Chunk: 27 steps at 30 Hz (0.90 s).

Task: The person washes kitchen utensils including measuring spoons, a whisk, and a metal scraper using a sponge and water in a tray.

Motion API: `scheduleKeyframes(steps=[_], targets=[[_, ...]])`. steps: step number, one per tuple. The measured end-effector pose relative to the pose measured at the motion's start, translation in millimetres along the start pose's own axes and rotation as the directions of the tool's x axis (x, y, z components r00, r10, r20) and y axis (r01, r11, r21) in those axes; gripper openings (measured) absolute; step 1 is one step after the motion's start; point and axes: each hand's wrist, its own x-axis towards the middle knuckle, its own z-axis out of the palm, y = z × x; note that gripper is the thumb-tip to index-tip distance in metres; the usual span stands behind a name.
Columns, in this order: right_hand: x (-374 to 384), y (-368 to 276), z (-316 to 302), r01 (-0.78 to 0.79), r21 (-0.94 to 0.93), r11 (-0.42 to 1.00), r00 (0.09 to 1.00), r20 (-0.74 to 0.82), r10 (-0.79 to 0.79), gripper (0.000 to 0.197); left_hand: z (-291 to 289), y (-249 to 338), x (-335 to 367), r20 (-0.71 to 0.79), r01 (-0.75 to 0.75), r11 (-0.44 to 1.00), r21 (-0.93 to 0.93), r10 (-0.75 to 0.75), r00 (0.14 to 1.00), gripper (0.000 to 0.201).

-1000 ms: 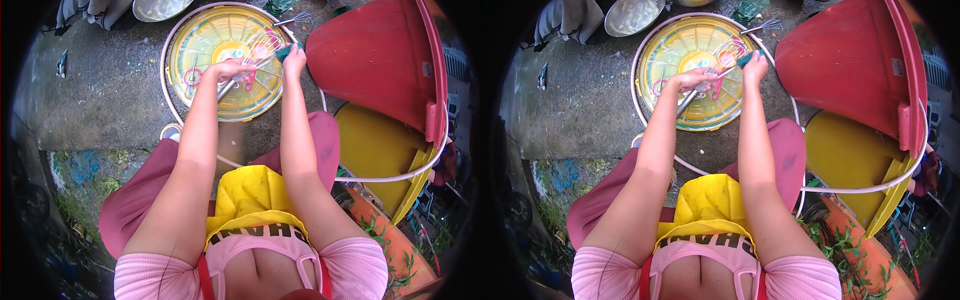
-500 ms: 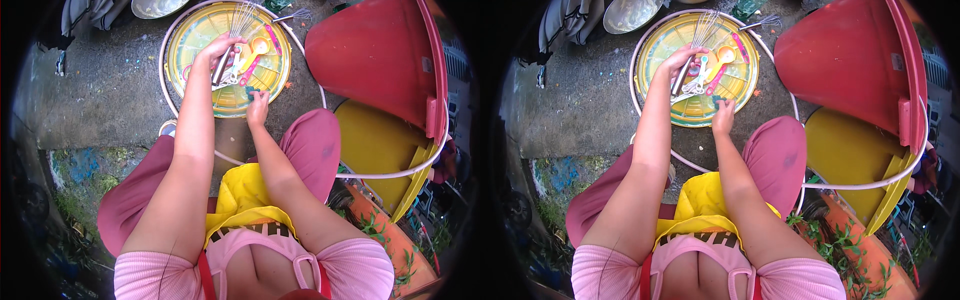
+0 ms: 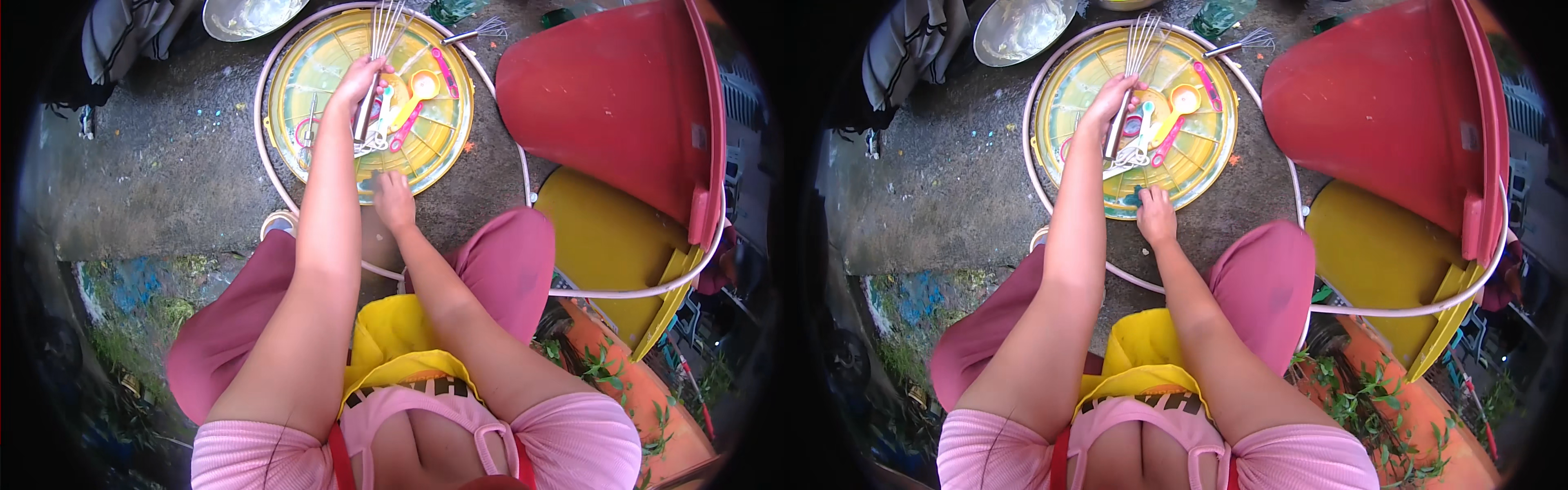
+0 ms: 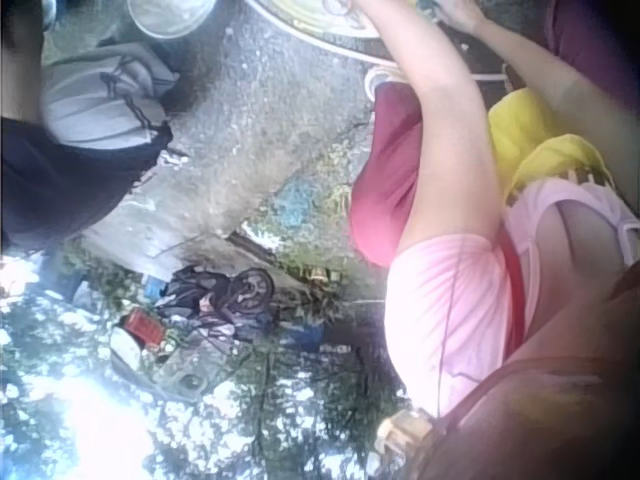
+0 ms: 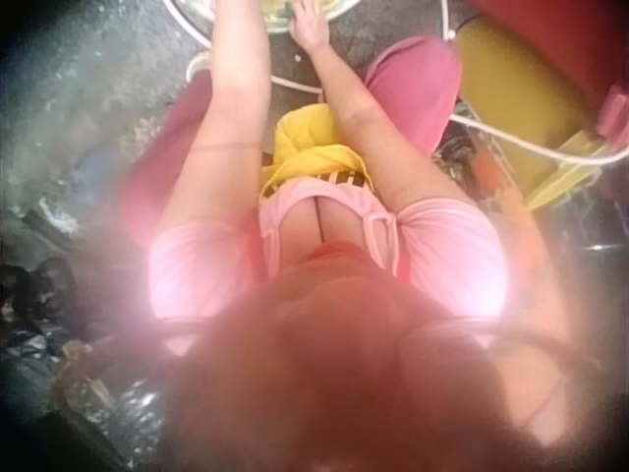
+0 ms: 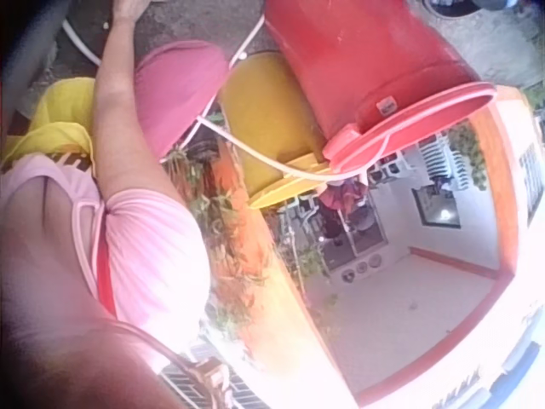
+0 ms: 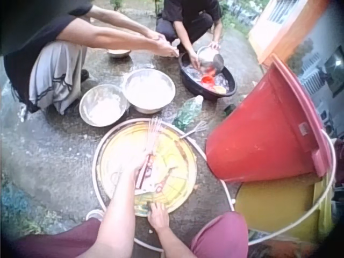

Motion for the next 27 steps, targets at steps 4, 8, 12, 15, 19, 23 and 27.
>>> scheduleKeyframes(steps=[4,8,12,15,19,23,27], targets=[[5,-7,-3,0.061,-0.011,0.998,0.994,0.089,-0.06,0.019,-5,-11,-13,0.046,0.157,0.975,-0.16,-0.151,0.987,0.026],[10,-10,-11,0.275,-0.084,0.958,0.931,0.271,-0.244,0.026,9,1,-27,-0.022,0.107,0.954,-0.282,-0.118,0.993,0.026],[41,-7,-21,0.132,-0.059,0.989,0.858,0.506,-0.084,0.021,2,23,-55,0.026,0.091,0.932,-0.351,-0.087,0.996,0.026],[71,17,-44,-0.38,0.391,0.838,0.923,0.22,0.316,0.017,14,49,-71,0.065,0.111,0.927,-0.358,-0.094,0.993,0.027],[107,-65,-121,-0.432,0.866,0.253,0.837,0.281,0.469,0.01,-12,69,-125,-0.034,0.111,0.977,-0.181,-0.119,0.992,0.031],[98,-144,-209,-0.05,0.689,0.723,0.987,-0.074,0.139,0.015,19,106,-179,0.004,0.184,0.983,-0.012,-0.184,0.983,0.031],[109,-164,-280,0.09,0.237,0.967,0.916,-0.401,0.013,0.023,76,152,-253,0.065,0.156,0.957,0.246,-0.177,0.982,0.04]])
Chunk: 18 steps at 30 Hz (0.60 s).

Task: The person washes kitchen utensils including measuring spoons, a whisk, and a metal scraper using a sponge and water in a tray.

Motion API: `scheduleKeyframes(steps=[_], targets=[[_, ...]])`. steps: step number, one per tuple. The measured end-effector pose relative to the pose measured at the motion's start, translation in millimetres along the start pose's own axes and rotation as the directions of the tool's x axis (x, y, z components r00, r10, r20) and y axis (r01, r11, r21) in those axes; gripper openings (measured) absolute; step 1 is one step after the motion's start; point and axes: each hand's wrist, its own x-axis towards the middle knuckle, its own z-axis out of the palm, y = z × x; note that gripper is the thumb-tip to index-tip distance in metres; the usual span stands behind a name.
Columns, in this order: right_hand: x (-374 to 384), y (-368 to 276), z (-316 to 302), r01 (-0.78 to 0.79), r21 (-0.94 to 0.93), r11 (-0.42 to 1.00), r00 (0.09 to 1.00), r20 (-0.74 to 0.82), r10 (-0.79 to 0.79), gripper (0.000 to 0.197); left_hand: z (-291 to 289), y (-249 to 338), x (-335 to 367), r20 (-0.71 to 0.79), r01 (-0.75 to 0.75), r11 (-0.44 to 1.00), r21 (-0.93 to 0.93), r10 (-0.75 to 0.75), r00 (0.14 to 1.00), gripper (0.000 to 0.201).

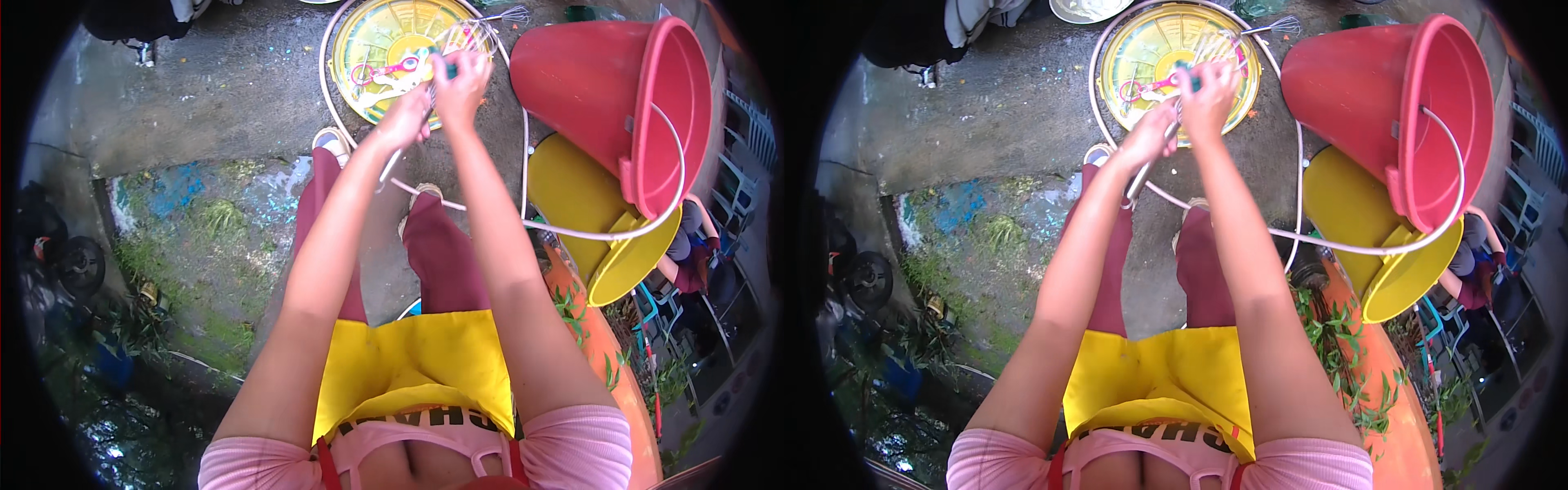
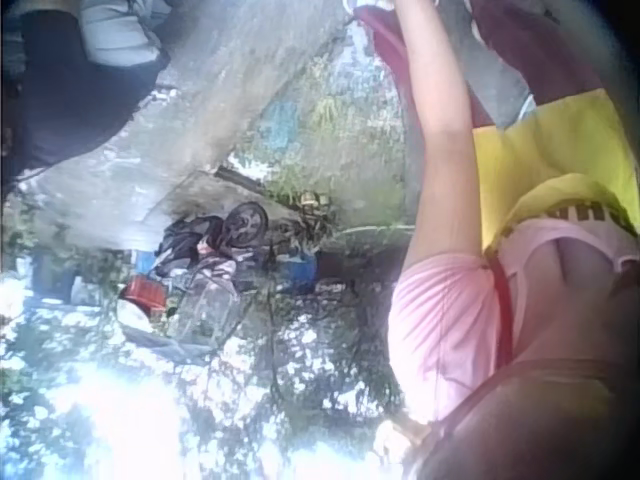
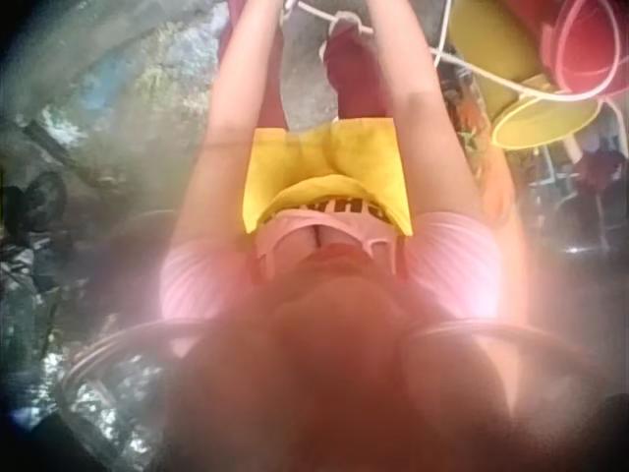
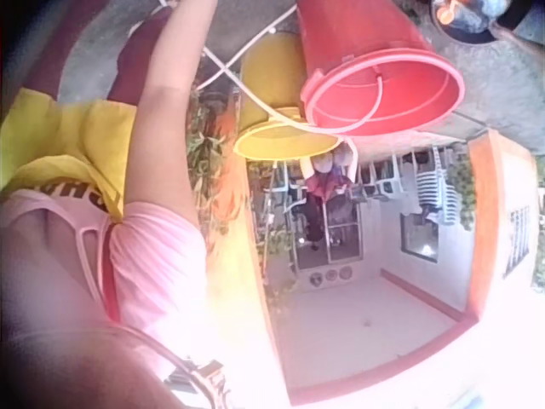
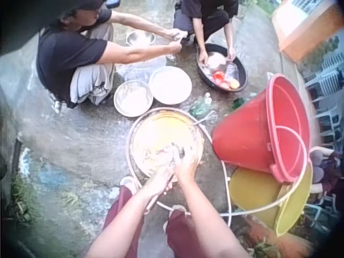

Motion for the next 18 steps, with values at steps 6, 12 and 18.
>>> scheduleKeyframes(steps=[6,12,18], targets=[[10,-16,-85,-0.017,-0.036,0.999,0.999,-0.045,0.015,0.027,48,37,-92,0.053,-0.047,0.998,-0.033,0.049,0.997,0.044],[-7,-50,-164,0.072,0.221,0.973,0.988,0.121,-0.1,0.022,83,83,-162,0.011,-0.048,0.968,0.245,0.047,0.999,0.046],[3,-61,-199,0.037,0.368,0.929,0.999,-0.046,-0.022,0.017,104,110,-190,0.012,-0.062,0.941,0.334,0.061,0.998,0.05]])
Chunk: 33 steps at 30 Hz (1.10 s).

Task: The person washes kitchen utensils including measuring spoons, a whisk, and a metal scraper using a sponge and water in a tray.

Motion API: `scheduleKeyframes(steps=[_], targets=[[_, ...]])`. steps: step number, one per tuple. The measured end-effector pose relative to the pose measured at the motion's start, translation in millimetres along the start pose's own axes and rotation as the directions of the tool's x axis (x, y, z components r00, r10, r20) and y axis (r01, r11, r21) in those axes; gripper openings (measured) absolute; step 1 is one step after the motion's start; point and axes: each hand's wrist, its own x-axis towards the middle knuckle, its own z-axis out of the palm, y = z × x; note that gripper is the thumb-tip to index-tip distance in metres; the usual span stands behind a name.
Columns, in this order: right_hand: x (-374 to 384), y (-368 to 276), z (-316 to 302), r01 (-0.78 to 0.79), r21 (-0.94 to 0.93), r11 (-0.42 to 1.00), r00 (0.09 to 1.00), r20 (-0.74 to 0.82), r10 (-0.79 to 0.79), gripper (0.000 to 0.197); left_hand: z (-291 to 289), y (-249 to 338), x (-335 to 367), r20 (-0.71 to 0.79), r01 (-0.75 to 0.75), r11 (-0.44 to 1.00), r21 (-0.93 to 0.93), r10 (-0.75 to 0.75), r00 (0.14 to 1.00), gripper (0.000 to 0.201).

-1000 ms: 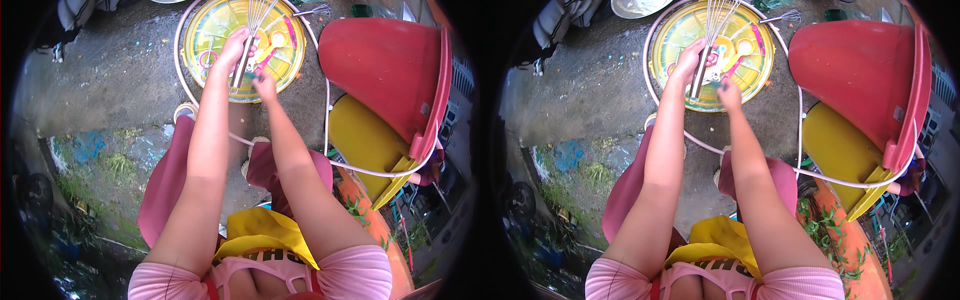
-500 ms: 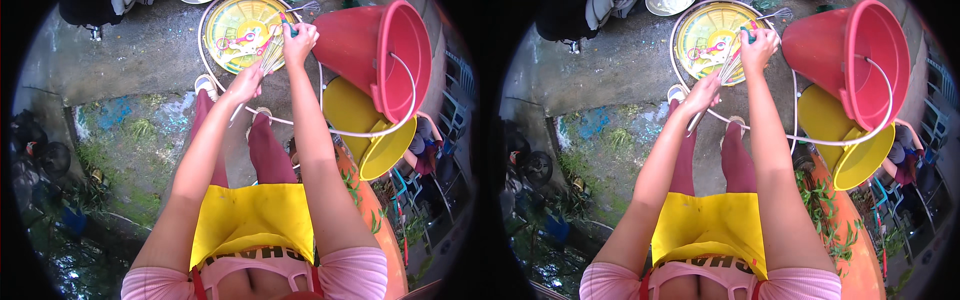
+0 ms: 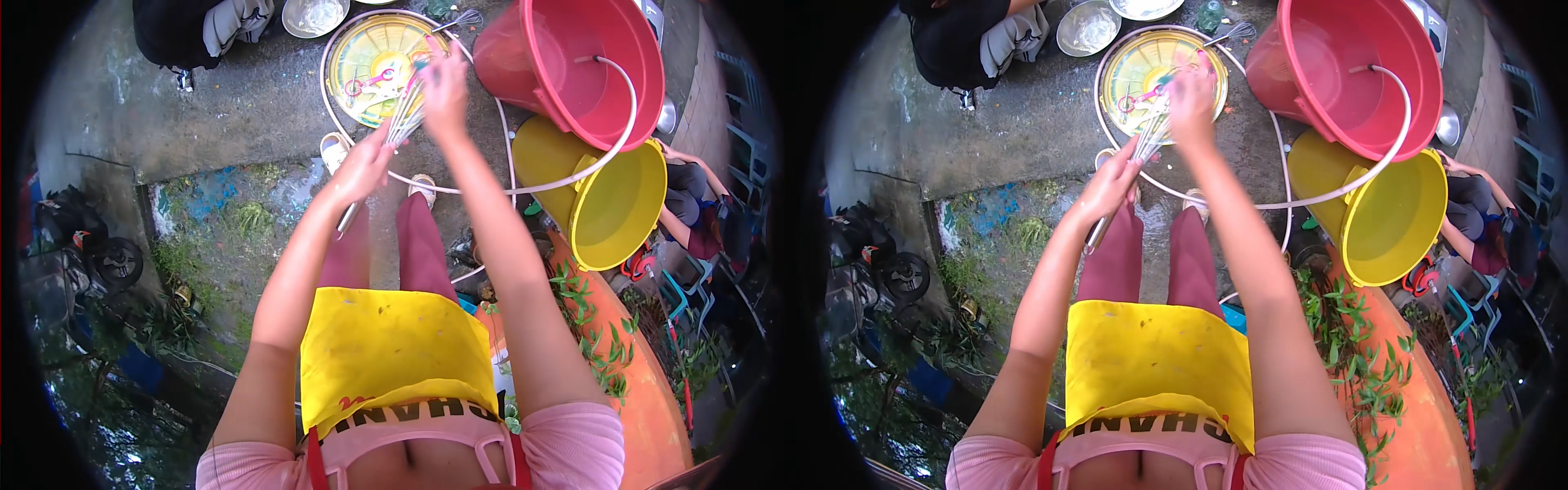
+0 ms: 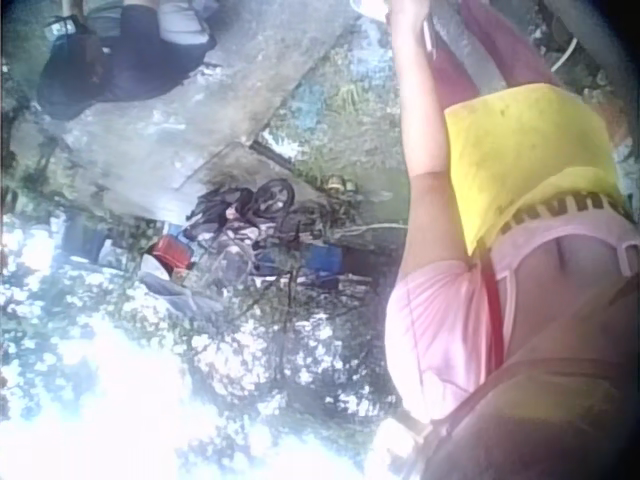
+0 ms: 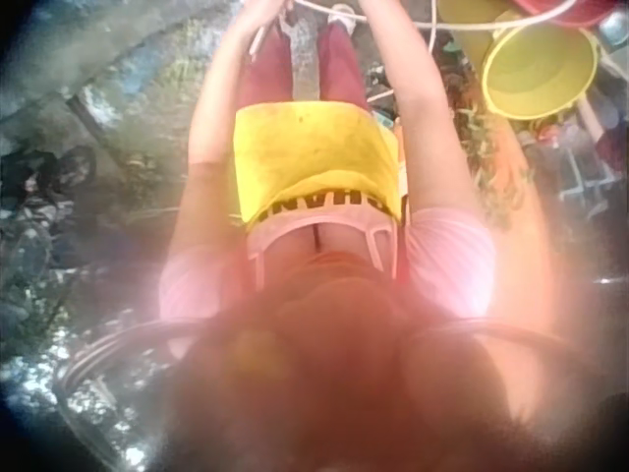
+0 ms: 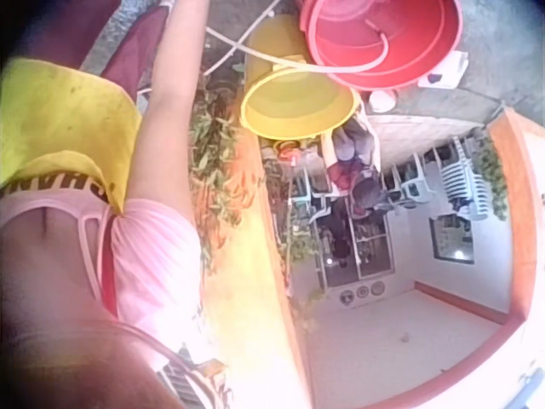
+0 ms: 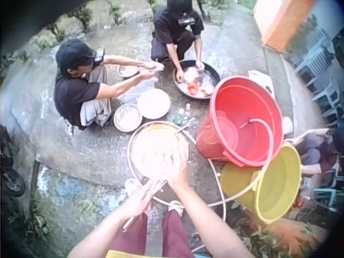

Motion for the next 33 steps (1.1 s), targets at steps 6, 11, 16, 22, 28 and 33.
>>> scheduleKeyframes(steps=[6,11,16,22,28,33], targets=[[-6,1,-17,0.058,-0.261,0.963,0.988,0.154,-0.018,0.026,-1,4,14,-0.011,-0.07,0.922,0.38,0.08,0.997,0.048],[27,71,-35,-0.3,-0.074,0.951,0.954,0.0,0.301,0.021,4,-12,16,-0.011,-0.346,0.692,0.634,0.455,0.891,0.052],[-22,41,-14,-0.332,0.075,0.94,0.913,-0.224,0.34,0.027,0,5,20,0.059,-0.111,0.965,0.237,0.1,0.993,0.062],[-54,-40,7,-0.23,0.029,0.973,0.971,-0.057,0.231,0.024,-8,-11,23,0.024,-0.098,0.834,0.543,0.101,0.995,0.052],[-10,37,-6,-0.172,-0.279,0.945,0.978,0.068,0.198,0.021,-14,-9,3,0.069,-0.148,0.816,0.558,0.133,0.989,0.044],[-29,22,4,0.007,-0.287,0.958,0.998,0.066,0.013,0.015,-10,-15,-2,0.018,-0.163,0.778,0.606,0.192,0.981,0.043]])
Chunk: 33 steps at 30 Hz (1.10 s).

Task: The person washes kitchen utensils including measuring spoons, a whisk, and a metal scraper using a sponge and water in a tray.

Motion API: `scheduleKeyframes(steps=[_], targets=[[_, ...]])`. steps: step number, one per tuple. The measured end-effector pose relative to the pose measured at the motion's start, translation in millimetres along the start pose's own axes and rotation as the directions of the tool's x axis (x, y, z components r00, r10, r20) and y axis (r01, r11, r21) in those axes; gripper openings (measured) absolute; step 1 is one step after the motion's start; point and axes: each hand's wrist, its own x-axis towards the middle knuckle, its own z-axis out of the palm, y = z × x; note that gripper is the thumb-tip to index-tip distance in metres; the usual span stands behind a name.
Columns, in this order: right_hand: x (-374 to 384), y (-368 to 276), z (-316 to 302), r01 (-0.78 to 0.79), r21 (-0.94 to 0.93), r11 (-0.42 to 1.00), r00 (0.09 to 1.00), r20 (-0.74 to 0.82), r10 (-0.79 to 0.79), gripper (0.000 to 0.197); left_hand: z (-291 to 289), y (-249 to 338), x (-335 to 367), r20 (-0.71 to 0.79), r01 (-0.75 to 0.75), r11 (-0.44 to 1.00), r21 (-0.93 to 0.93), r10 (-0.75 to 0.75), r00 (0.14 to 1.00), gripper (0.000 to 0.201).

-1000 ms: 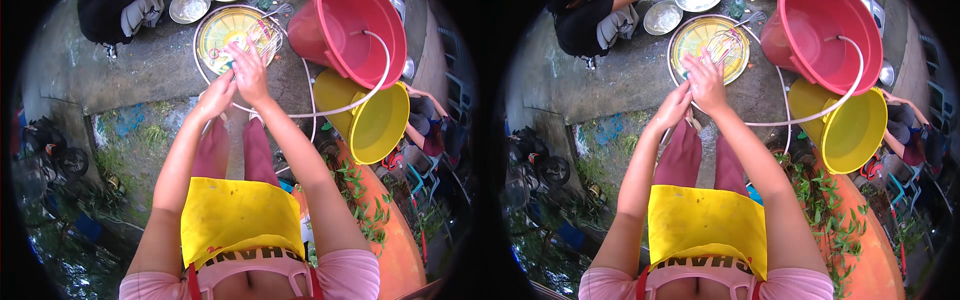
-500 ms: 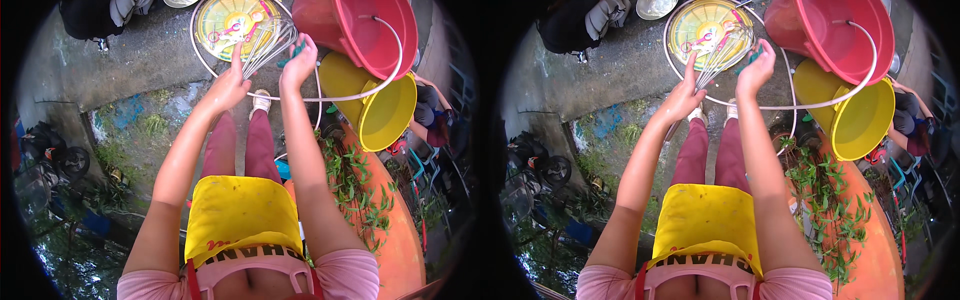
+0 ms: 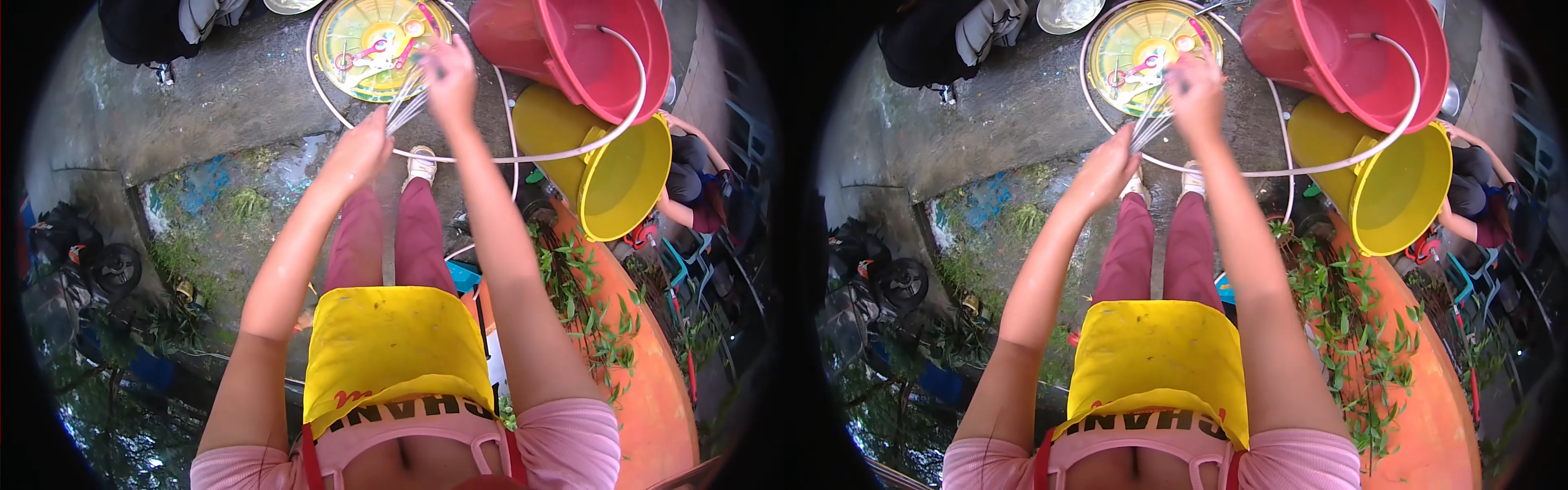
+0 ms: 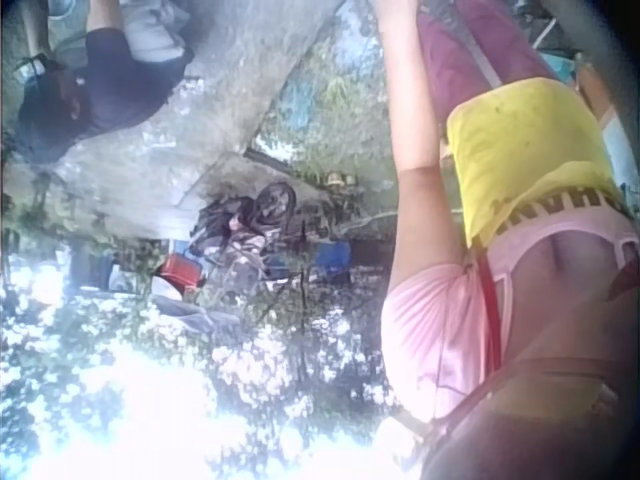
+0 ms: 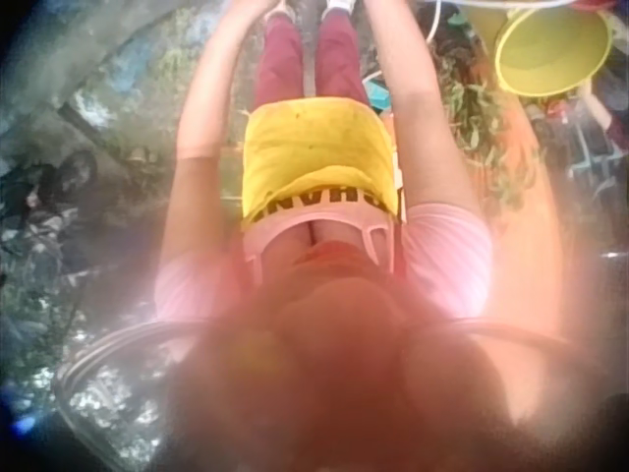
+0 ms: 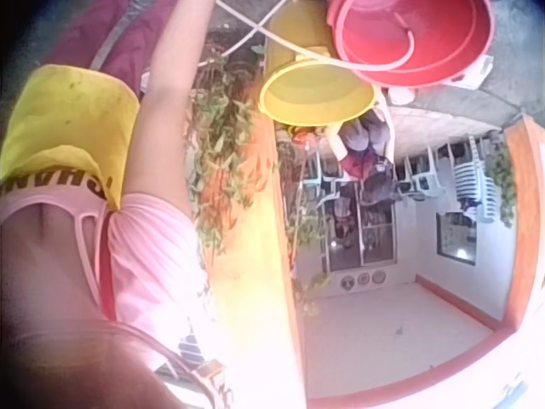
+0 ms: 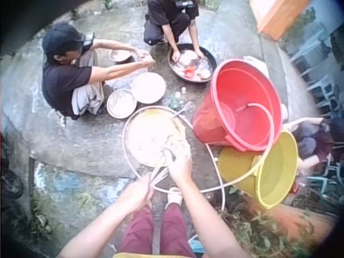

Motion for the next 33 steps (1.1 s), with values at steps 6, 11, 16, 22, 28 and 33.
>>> scheduleKeyframes(steps=[6,11,16,22,28,33], targets=[[-23,-30,-4,0.033,-0.033,0.999,0.997,0.075,-0.031,0.013,-9,11,-4,-0.013,0.007,0.977,0.214,-0.004,1.0,0.041],[34,62,-36,-0.617,0.387,0.686,0.787,0.277,0.552,0.03,-20,45,-10,-0.021,-0.042,0.93,0.366,0.053,0.998,0.044],[50,53,-69,-0.707,0.626,0.329,0.679,0.472,0.562,0.027,-21,58,-12,0.013,0.001,0.985,0.175,-0.003,1.0,0.044],[52,48,-68,-0.742,0.586,0.325,0.608,0.386,0.694,0.03,-16,36,-8,0.512,0.413,0.642,-0.646,-0.038,0.858,0.033],[-12,-36,-44,-0.236,0.178,0.955,0.953,-0.149,0.264,0.031,-4,35,0,0.19,0.183,0.949,-0.255,-0.137,0.972,0.033],[-61,-74,-34,-0.189,0.229,0.955,0.974,-0.082,0.213,0.041,-4,35,6,0.048,0.083,0.996,0.015,-0.084,0.995,0.043]])
